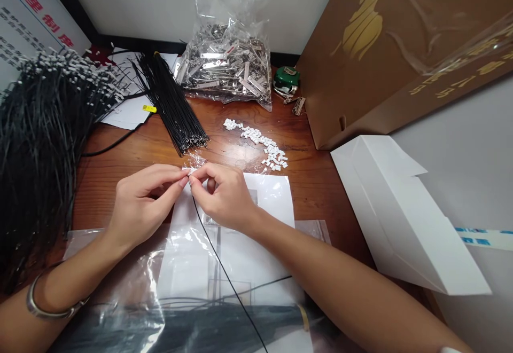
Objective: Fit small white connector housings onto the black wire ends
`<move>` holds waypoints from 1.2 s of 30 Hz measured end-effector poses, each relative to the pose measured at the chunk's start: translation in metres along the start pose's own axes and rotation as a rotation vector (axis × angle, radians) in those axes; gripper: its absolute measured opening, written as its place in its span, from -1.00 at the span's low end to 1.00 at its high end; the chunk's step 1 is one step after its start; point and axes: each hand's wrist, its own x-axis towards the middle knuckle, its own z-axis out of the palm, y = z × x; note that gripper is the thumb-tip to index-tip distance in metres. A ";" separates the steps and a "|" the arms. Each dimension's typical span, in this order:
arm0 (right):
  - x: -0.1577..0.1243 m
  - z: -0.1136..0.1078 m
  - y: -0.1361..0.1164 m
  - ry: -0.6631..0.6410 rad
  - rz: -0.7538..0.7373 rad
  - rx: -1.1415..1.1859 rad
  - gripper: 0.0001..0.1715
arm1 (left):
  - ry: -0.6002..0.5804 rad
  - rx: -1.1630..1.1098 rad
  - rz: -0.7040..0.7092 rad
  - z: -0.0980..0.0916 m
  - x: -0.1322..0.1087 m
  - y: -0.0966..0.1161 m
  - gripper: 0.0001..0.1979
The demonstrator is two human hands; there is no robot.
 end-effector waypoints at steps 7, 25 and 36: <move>0.002 0.001 0.002 -0.018 0.080 0.095 -0.85 | -0.004 -0.192 -0.264 0.000 0.001 -0.003 -0.88; 0.002 -0.002 0.000 0.176 -0.250 -0.001 -0.93 | -0.024 -0.613 -0.471 0.001 0.003 0.007 -0.81; 0.003 -0.003 -0.001 0.181 -0.380 -0.043 -0.87 | -0.062 -0.544 -0.463 0.003 -0.001 0.010 -0.92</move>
